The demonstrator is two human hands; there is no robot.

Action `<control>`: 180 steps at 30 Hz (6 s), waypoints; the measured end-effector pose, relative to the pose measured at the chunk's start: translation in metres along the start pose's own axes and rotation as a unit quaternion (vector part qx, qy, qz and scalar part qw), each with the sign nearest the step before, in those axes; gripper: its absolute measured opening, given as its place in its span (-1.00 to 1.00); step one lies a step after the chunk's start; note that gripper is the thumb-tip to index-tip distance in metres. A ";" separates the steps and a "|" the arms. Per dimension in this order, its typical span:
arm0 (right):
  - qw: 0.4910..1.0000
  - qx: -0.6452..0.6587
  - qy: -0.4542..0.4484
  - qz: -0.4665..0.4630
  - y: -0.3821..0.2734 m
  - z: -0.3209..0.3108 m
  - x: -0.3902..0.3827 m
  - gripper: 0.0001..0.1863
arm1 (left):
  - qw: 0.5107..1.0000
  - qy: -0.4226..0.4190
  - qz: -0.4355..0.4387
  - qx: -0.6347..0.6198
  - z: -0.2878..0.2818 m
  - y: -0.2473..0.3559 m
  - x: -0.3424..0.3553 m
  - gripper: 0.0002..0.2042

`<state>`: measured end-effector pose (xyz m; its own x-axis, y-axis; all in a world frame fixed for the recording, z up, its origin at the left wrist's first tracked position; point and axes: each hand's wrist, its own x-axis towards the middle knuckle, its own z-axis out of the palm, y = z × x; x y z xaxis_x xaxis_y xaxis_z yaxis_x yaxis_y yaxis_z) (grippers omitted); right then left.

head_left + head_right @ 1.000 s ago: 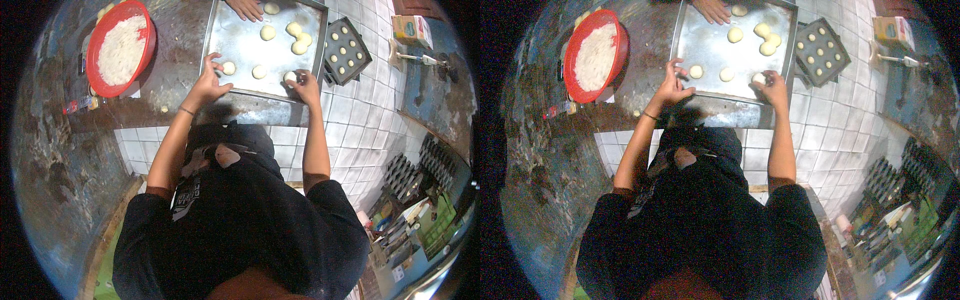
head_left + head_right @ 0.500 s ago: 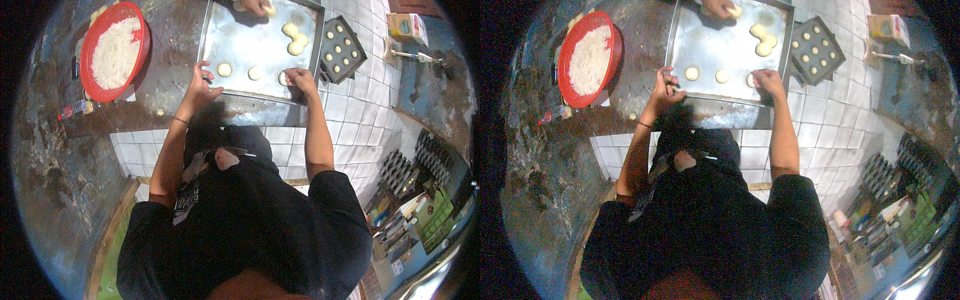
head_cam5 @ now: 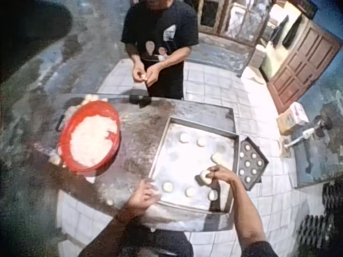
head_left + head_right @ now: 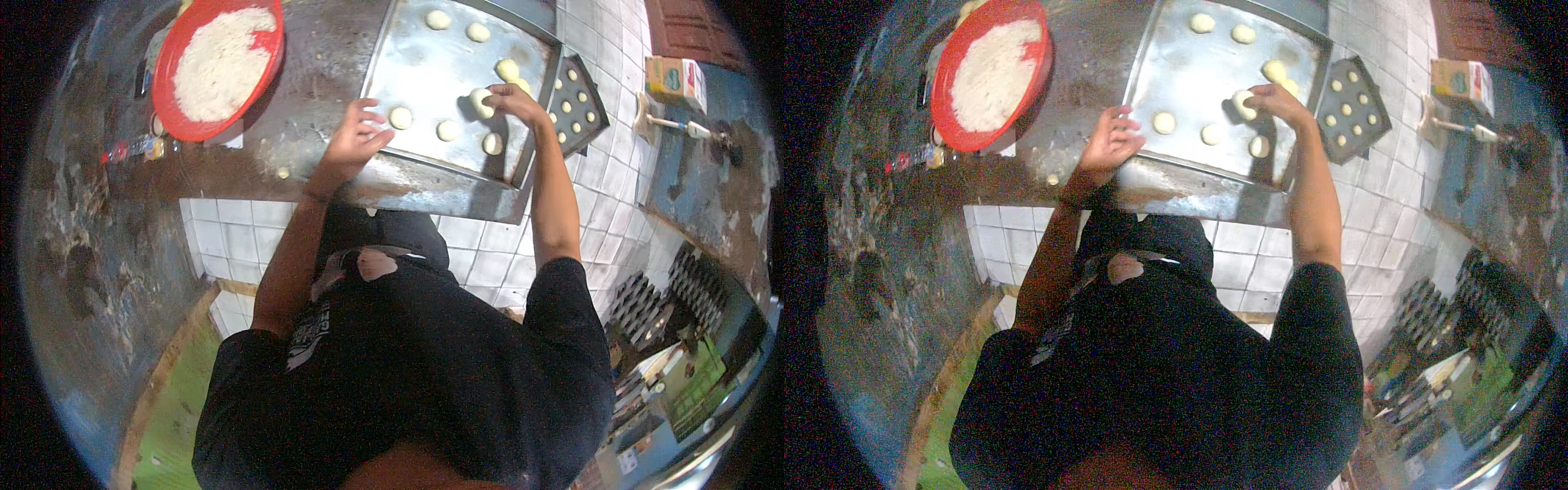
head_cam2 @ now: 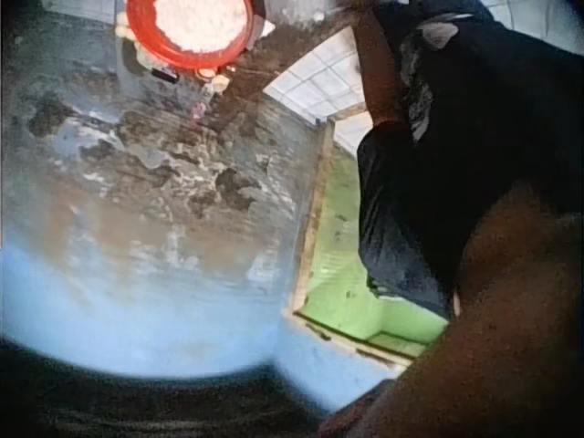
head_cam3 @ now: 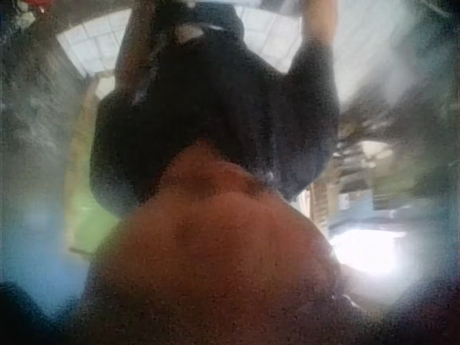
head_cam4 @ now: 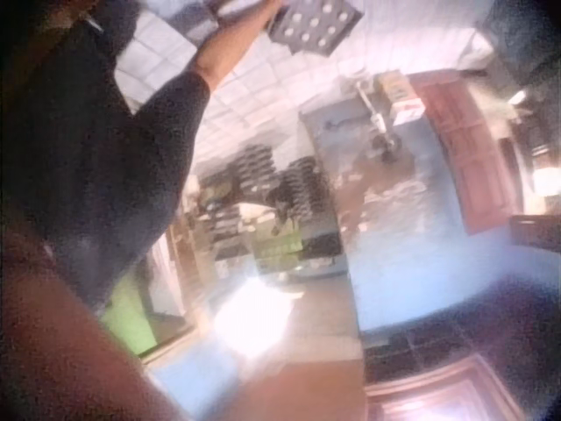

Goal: The person prepares rounds of dough by hand, adding filling from a bowl, shaping them into spheres, and arranging them on a metal tray.

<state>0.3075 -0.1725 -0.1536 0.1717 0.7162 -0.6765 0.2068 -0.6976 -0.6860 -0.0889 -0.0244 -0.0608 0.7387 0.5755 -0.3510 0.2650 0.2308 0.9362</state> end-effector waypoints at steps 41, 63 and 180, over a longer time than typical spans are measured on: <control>0.801 -0.511 0.099 -0.294 -0.432 0.495 0.220 -0.84 | 0.887 0.390 0.022 0.245 -0.381 -0.035 -0.154 -0.66; 0.756 -0.399 0.097 -0.510 -0.437 0.327 -0.042 -0.43 | 0.956 0.233 0.155 0.090 -0.271 0.049 -0.076 -0.51; 0.860 -0.341 0.378 -0.036 0.033 -0.017 -0.001 -0.55 | 0.975 0.044 0.085 0.202 -0.031 -0.018 0.003 -0.28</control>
<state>0.3301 -0.1959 -0.1707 0.6588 0.7463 -0.0950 0.7154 -0.6605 -0.2278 -0.1108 -0.0029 -0.0789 0.7425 0.6470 -0.1731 0.3787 -0.1924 0.9053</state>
